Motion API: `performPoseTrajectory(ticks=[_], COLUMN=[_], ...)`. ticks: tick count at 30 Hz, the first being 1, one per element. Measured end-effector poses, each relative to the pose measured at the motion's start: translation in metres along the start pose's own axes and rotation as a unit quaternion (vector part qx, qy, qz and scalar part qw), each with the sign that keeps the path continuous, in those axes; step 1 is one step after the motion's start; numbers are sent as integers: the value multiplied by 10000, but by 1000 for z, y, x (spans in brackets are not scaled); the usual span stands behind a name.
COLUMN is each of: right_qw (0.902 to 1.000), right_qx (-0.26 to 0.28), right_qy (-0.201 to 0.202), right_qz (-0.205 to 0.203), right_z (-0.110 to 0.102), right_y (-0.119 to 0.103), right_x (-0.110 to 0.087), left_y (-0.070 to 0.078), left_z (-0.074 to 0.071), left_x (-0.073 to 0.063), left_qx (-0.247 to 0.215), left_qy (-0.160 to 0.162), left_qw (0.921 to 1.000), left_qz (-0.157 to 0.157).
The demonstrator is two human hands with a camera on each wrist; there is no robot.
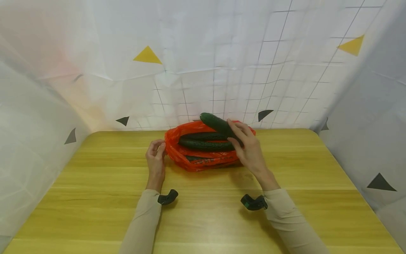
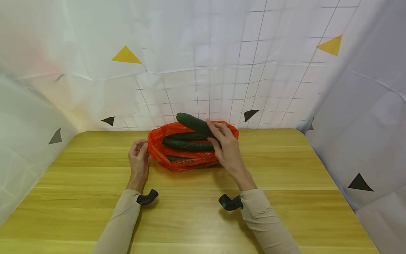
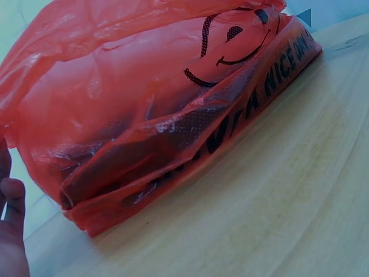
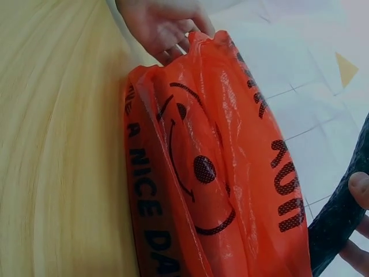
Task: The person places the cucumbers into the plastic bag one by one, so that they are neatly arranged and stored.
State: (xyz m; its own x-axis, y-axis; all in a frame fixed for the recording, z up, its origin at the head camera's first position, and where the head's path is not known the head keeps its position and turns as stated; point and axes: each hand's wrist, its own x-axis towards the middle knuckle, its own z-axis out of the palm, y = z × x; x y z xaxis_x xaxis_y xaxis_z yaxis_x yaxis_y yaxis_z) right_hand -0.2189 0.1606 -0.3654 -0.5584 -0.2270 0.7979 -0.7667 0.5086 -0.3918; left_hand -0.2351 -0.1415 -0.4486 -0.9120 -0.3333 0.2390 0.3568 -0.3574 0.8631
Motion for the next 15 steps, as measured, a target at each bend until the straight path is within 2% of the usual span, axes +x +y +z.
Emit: performPoseTrajectory(ticks=[6,15], right_qw=[9997,9967], right_qx=[-172,-171], right_qy=[31,-593], right_qz=[-161,530], right_z=[1,13], right_y=[1,1], right_x=[1,-4], left_y=[0,1], left_z=[1,-1], left_x=[0,0], left_qx=[49,47], left_qy=[-37,-65], left_qw=[10000,10000], left_qz=[29,58])
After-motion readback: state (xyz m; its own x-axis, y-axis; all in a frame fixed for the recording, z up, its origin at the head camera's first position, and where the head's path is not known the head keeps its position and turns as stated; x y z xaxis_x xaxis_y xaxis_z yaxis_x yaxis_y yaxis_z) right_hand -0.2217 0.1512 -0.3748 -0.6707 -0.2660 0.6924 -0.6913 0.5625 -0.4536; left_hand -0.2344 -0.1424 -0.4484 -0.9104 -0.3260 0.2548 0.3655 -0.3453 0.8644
